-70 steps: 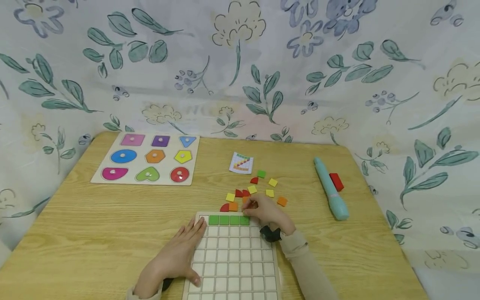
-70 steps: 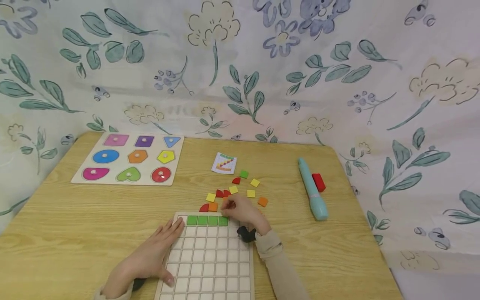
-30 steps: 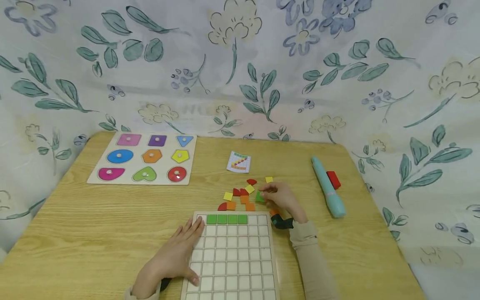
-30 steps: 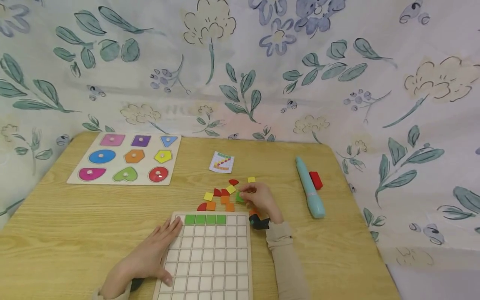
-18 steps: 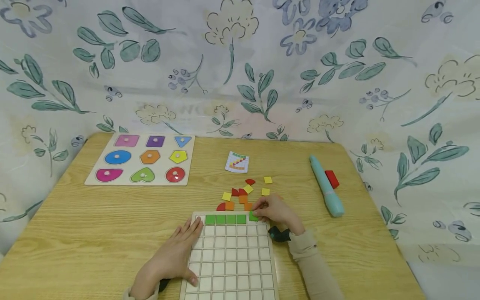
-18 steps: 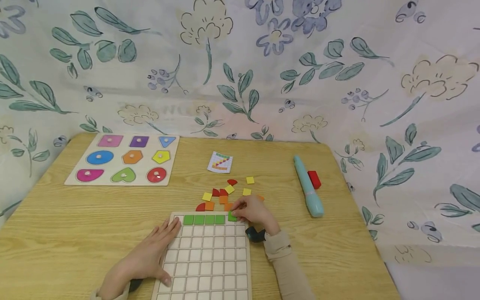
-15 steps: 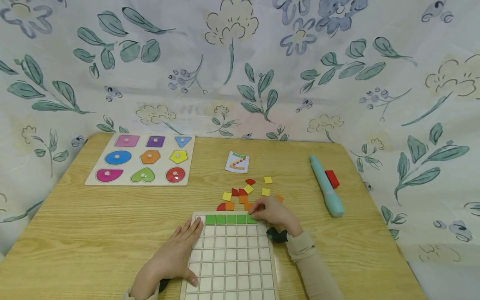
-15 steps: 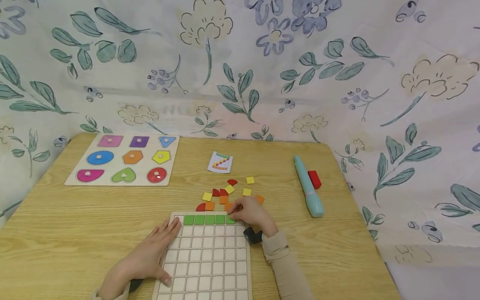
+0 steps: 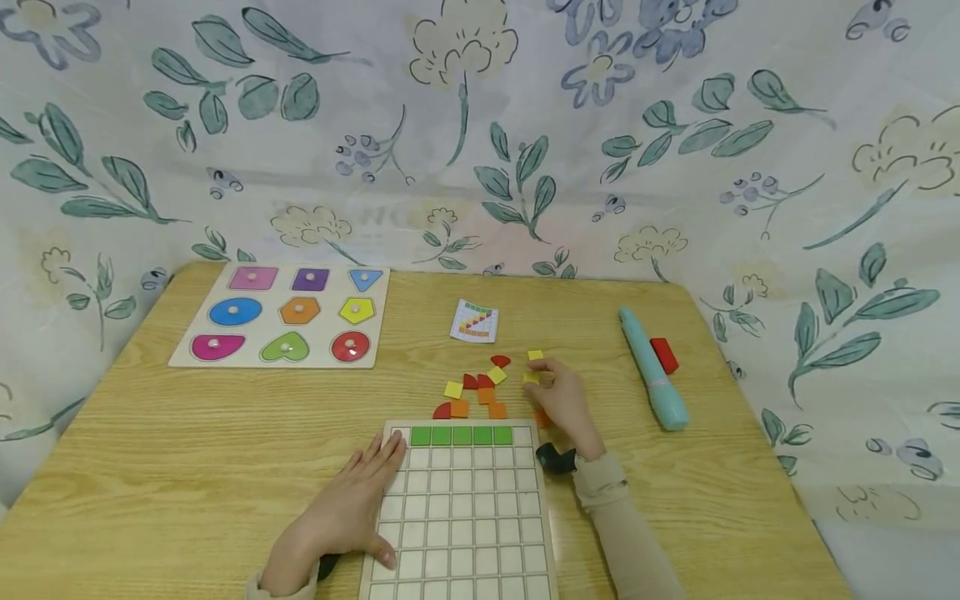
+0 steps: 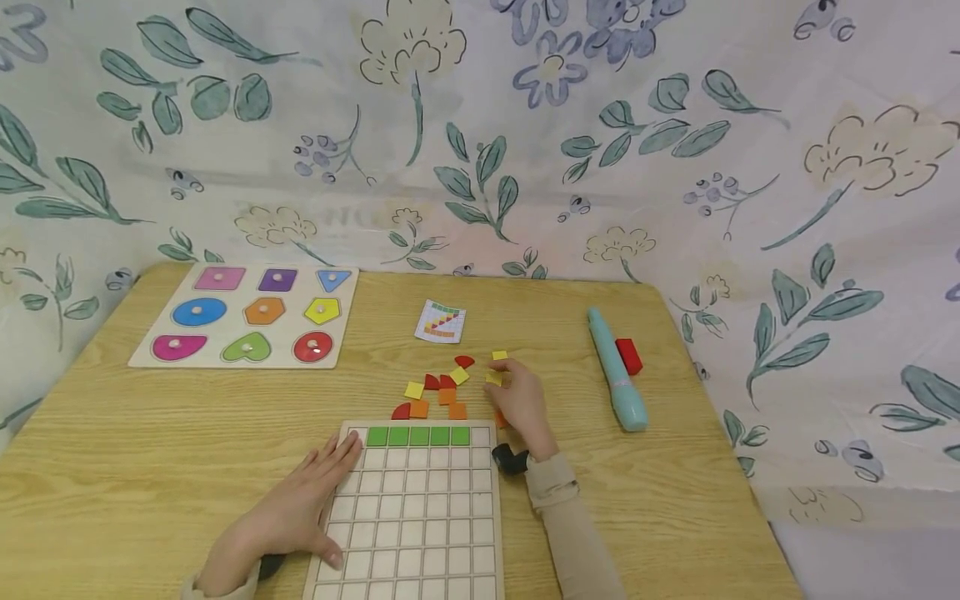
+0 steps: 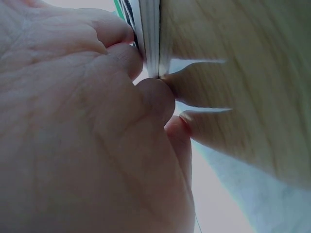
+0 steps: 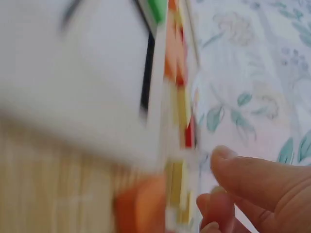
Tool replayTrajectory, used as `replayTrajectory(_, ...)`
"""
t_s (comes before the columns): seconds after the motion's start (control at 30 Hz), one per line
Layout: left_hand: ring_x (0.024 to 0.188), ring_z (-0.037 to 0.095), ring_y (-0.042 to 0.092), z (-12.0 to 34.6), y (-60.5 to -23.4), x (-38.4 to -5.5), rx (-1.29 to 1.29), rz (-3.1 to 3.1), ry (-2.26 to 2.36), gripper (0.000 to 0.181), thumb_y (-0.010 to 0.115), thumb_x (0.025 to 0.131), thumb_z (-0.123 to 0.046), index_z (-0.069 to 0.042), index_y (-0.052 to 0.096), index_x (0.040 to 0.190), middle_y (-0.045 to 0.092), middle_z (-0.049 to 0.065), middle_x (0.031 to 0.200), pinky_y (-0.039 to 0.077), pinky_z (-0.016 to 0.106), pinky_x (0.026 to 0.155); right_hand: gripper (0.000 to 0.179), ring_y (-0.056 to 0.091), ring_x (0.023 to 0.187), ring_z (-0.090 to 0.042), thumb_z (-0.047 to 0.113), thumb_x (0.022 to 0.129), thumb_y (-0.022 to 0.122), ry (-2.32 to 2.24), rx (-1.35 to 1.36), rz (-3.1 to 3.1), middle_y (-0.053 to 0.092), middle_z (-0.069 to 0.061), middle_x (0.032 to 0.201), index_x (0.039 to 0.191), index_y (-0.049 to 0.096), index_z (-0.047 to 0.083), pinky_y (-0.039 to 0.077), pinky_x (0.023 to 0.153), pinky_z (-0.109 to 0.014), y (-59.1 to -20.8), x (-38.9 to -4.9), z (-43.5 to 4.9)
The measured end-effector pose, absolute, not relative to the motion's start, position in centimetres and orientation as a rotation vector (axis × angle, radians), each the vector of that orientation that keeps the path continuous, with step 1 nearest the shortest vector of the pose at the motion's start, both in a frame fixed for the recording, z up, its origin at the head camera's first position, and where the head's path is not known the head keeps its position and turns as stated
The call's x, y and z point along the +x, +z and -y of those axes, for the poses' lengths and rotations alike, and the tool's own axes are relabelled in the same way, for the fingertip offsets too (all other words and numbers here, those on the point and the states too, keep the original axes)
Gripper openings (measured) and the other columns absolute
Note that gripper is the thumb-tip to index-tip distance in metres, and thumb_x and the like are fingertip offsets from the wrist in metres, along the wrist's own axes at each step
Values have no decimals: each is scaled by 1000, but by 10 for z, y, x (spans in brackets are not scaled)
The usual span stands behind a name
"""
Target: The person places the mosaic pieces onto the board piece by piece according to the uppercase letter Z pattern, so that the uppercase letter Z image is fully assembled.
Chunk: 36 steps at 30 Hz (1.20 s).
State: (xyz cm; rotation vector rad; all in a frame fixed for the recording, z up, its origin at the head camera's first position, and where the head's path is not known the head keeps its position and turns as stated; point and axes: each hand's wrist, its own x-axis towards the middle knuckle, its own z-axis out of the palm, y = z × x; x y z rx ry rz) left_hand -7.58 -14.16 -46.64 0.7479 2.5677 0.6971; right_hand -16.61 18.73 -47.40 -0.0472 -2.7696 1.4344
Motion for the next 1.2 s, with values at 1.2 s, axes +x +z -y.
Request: replayTrajectory(1.2, 149, 42, 7, 143, -469, -74, 757, -2564, 714, 142, 87, 44, -56, 0, 16, 153, 11, 19, 162, 12, 61, 119, 9, 60, 76, -9, 11, 88, 69, 1572, 320, 3032, 70, -5, 88, 96, 72, 6, 50, 66, -19, -457, -132, -169)
